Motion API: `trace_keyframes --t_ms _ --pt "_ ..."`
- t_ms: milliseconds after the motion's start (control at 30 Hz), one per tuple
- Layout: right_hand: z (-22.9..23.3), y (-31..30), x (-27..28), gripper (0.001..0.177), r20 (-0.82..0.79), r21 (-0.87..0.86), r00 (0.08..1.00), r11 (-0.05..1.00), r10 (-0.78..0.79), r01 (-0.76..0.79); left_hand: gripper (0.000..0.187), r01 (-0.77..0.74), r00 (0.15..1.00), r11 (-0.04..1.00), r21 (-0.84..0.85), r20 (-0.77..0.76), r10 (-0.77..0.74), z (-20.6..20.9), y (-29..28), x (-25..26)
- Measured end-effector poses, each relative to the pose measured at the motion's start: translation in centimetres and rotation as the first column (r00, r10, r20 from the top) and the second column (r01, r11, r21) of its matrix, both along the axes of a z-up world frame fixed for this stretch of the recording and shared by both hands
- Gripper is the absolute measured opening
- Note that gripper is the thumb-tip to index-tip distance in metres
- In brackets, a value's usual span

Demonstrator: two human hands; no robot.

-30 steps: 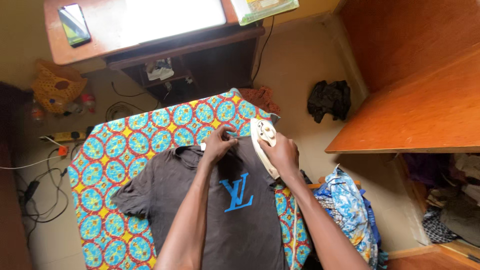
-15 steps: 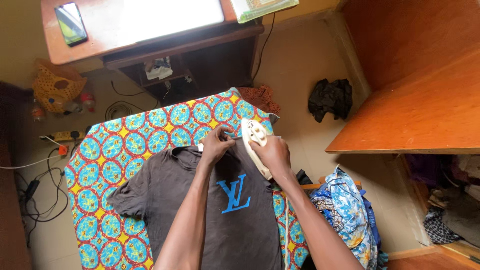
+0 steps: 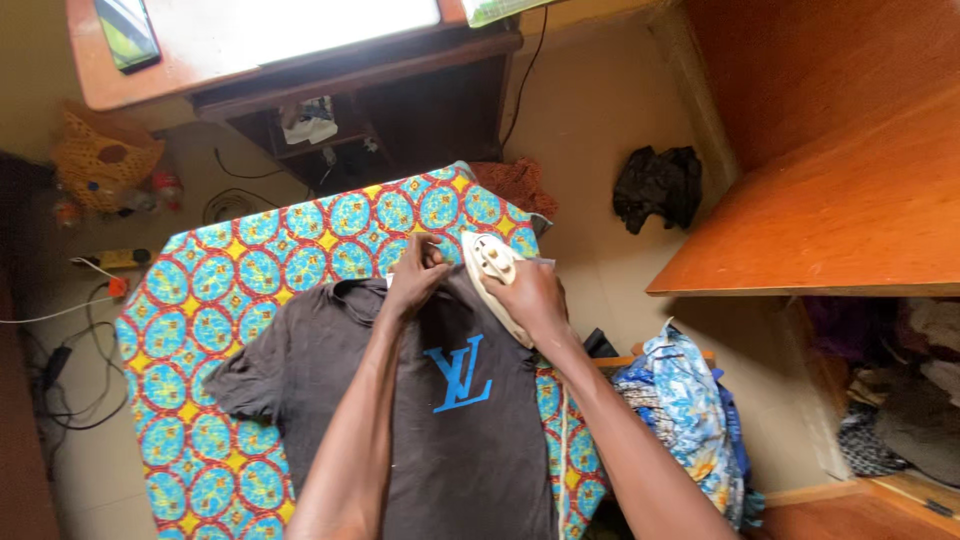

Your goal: The person irons a dark gray t-shirt on a patterned ironing board. They smooth the fabric with one hand while moving the iron with the other, covering the front and sleeves. The shirt remains on the board throughout the clip.

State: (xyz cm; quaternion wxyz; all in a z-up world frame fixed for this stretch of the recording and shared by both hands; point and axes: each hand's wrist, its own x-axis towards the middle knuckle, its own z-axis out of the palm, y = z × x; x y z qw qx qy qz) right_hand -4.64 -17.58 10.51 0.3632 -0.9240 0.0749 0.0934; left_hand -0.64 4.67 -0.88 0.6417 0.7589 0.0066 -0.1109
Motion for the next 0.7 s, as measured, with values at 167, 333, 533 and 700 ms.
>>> trace_keyframes --t_ms 167,333,533,700 --pt "1.3 -0.6 -2.3 0.043 -0.099 0.005 0.995 1.0 -0.019 0.02 0.035 -0.041 0.995 0.999 0.034 -0.091 0.044 1.1 -0.5 -0.3" --pt "1.6 0.4 -1.3 0.043 -0.102 0.03 0.995 1.0 0.005 -0.002 0.027 -0.04 0.995 0.999 -0.015 -0.093 0.039 0.2 -0.6 0.0" --pt "0.1 0.0 -0.4 0.049 -0.188 -0.054 0.98 0.995 0.068 -0.079 0.023 -0.08 0.997 0.997 0.023 -0.001 0.08 0.0 -0.5 -0.2" --pt "1.7 -1.5 -4.3 0.047 -0.061 0.03 0.995 0.997 0.077 -0.075 0.024 -0.113 0.993 0.991 0.075 -0.008 0.114 1.1 -1.1 0.0"
